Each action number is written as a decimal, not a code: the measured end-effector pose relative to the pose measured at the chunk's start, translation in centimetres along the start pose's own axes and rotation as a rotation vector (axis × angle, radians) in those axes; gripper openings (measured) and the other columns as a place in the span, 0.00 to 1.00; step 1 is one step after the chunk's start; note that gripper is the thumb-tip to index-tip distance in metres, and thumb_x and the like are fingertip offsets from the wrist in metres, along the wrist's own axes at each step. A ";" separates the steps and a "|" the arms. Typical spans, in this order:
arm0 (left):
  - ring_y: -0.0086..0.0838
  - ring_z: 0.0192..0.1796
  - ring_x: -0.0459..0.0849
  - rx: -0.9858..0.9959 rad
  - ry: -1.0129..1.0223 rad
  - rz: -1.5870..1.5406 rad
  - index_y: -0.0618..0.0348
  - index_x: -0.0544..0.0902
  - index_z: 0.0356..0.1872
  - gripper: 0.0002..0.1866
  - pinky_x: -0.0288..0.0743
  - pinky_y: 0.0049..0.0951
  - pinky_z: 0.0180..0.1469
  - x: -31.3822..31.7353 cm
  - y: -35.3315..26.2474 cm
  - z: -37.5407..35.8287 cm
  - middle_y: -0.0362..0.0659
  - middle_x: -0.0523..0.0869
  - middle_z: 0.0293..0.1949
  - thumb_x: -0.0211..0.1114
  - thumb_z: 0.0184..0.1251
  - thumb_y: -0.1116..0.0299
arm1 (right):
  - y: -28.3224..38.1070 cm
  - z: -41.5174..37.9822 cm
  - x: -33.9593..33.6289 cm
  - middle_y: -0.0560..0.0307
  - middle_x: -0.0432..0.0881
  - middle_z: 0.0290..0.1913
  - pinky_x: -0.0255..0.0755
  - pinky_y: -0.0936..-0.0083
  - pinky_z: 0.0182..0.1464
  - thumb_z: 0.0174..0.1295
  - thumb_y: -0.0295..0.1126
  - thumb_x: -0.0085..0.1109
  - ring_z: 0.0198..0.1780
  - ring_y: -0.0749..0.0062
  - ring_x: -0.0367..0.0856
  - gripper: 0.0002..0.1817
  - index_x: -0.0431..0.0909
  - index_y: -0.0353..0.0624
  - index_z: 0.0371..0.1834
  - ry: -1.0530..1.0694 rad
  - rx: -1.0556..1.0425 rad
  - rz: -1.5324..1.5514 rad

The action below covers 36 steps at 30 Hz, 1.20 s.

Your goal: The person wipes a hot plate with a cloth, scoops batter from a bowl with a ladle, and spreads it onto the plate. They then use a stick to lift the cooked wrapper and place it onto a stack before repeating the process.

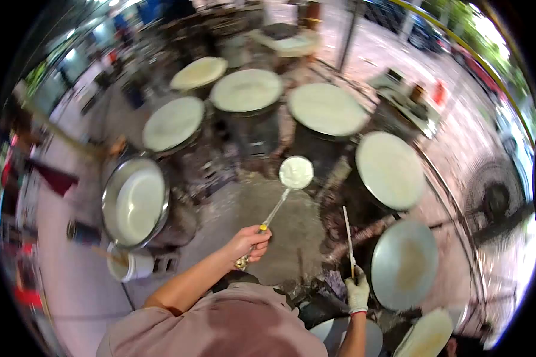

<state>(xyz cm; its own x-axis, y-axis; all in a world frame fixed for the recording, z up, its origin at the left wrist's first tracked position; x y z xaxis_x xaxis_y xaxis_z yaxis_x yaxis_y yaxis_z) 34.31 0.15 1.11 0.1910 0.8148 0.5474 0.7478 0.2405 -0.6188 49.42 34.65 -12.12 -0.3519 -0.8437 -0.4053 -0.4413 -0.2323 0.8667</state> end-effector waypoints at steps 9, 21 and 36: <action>0.19 0.18 0.67 0.323 -0.405 -0.320 0.58 0.71 0.41 0.05 0.59 0.18 0.17 -30.7 -4.3 -15.6 0.36 0.70 0.23 0.52 0.71 0.68 | 16.6 -1.0 37.4 0.60 0.79 0.33 0.72 0.80 0.25 0.63 0.24 0.50 0.25 0.79 0.76 0.12 0.74 0.38 0.49 0.565 0.019 0.227; 0.33 0.21 0.80 -0.222 -1.201 0.070 0.65 0.76 0.35 0.07 0.72 0.34 0.19 -72.0 5.0 -32.0 0.50 0.79 0.23 0.54 0.61 0.72 | 30.2 -13.3 88.0 0.43 0.83 0.42 0.74 0.57 0.47 0.66 0.43 0.43 0.44 0.48 0.81 0.19 0.75 0.51 0.56 1.106 -0.772 -1.301; 0.36 0.20 0.79 -0.040 -1.155 -0.233 0.68 0.76 0.32 0.08 0.69 0.38 0.18 -77.8 2.4 -28.9 0.48 0.76 0.17 0.52 0.57 0.73 | 27.0 -18.2 100.2 0.39 0.80 0.47 0.71 0.59 0.52 0.63 0.43 0.50 0.49 0.45 0.78 0.20 0.78 0.43 0.52 1.401 -0.729 -1.349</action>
<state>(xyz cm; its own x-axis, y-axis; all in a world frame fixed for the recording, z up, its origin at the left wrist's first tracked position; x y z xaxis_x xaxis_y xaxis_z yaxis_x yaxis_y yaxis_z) 39.62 -77.93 -26.73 -0.6262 0.7528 -0.2029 0.7122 0.4463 -0.5419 17.30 -65.00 -24.06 0.7197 0.3468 -0.6015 0.6299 -0.6906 0.3555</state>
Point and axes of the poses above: each hand's wrist, its own z-axis towards the middle knuckle, its own x-axis out of the palm, y = z × x, the point moved 8 cm from there along z, towards the middle knuckle
